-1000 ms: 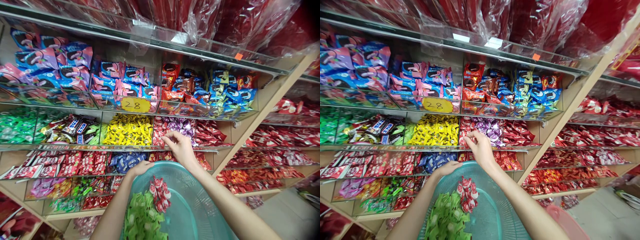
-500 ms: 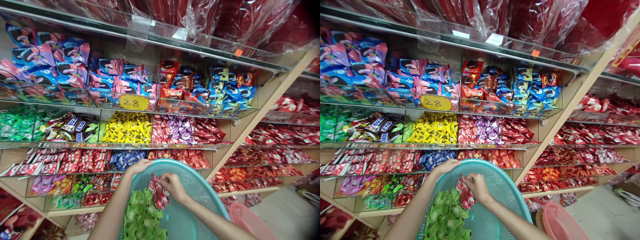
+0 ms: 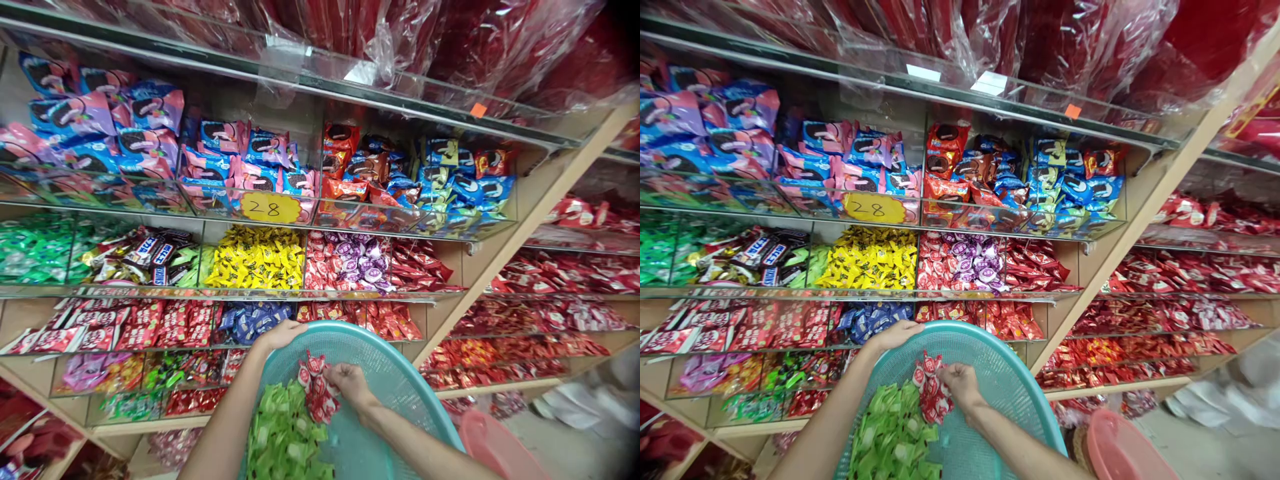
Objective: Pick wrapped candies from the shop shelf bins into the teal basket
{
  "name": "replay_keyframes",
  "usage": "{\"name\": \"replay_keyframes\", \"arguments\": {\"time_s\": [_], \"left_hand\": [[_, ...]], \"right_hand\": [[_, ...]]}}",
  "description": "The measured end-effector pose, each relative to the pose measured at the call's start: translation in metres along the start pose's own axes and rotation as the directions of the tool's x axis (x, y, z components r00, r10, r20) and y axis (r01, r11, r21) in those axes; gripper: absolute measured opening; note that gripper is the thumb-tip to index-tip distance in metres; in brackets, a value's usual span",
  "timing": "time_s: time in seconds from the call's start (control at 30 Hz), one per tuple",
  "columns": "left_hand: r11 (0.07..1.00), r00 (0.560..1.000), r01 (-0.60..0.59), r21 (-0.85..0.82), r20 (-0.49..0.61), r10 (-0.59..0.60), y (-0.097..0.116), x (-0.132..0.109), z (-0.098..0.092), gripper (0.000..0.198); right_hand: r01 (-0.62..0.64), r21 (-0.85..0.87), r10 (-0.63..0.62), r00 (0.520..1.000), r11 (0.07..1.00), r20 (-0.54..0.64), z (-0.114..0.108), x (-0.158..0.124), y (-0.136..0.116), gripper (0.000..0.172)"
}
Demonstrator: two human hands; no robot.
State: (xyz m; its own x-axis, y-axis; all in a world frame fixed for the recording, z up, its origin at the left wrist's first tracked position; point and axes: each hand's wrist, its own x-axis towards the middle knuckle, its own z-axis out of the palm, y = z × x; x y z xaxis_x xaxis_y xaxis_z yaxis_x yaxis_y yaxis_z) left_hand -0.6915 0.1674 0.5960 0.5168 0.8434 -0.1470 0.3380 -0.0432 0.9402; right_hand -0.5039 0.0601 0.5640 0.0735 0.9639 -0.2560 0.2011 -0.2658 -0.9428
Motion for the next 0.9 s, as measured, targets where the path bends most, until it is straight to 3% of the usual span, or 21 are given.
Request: {"name": "replay_keyframes", "arguments": {"time_s": [0.2,0.27,0.33,0.4,0.5,0.57,0.63,0.7,0.77,0.9], "left_hand": [[1.000,1.000,-0.013,-0.013,-0.001,0.013,-0.001,0.000,0.000,0.058],[1.000,1.000,-0.021,-0.007,-0.005,0.021,-0.002,0.001,0.000,0.058],[1.000,1.000,-0.025,-0.011,-0.005,0.025,-0.004,0.002,0.000,0.057],[0.999,1.000,-0.020,-0.038,0.010,0.020,-0.006,0.002,0.000,0.057],[0.997,0.999,-0.019,-0.070,0.025,0.021,-0.007,0.002,0.000,0.056],[0.997,0.999,-0.024,-0.070,0.022,0.026,-0.007,0.002,0.000,0.056],[0.998,1.000,-0.015,-0.062,0.018,0.016,-0.007,0.002,0.000,0.056],[0.999,1.000,-0.005,-0.051,0.011,0.006,-0.007,0.003,0.000,0.056],[0.999,1.000,-0.002,-0.034,-0.003,0.002,-0.008,0.004,0.000,0.056],[0.997,1.000,0.002,-0.072,-0.007,-0.002,-0.010,0.004,0.000,0.055]], "right_hand": [[0.013,-0.014,-0.014,0.999,1.000,-0.030,-0.001,0.006,0.005,0.037],[0.101,-0.110,-0.108,0.992,0.989,-0.062,-0.005,0.004,-0.008,0.031],[0.280,-0.262,-0.311,0.947,0.924,-0.083,-0.011,-0.002,-0.033,0.026],[0.479,-0.401,-0.543,0.837,0.781,-0.058,-0.019,-0.011,-0.071,0.022],[0.663,-0.500,-0.765,0.645,0.557,0.003,-0.031,-0.021,-0.138,0.021],[0.702,-0.598,-0.867,0.499,0.387,0.024,-0.038,-0.020,-0.178,0.020],[0.612,-0.749,-0.905,0.423,0.256,0.037,-0.043,-0.011,-0.207,0.020],[0.446,-0.878,-0.902,0.430,0.175,0.038,-0.045,0.002,-0.224,0.023],[0.289,-0.949,-0.880,0.475,0.124,0.030,-0.044,0.015,-0.231,0.027],[0.133,-0.988,-0.839,0.544,0.074,0.010,-0.038,0.029,-0.230,0.033]]}}
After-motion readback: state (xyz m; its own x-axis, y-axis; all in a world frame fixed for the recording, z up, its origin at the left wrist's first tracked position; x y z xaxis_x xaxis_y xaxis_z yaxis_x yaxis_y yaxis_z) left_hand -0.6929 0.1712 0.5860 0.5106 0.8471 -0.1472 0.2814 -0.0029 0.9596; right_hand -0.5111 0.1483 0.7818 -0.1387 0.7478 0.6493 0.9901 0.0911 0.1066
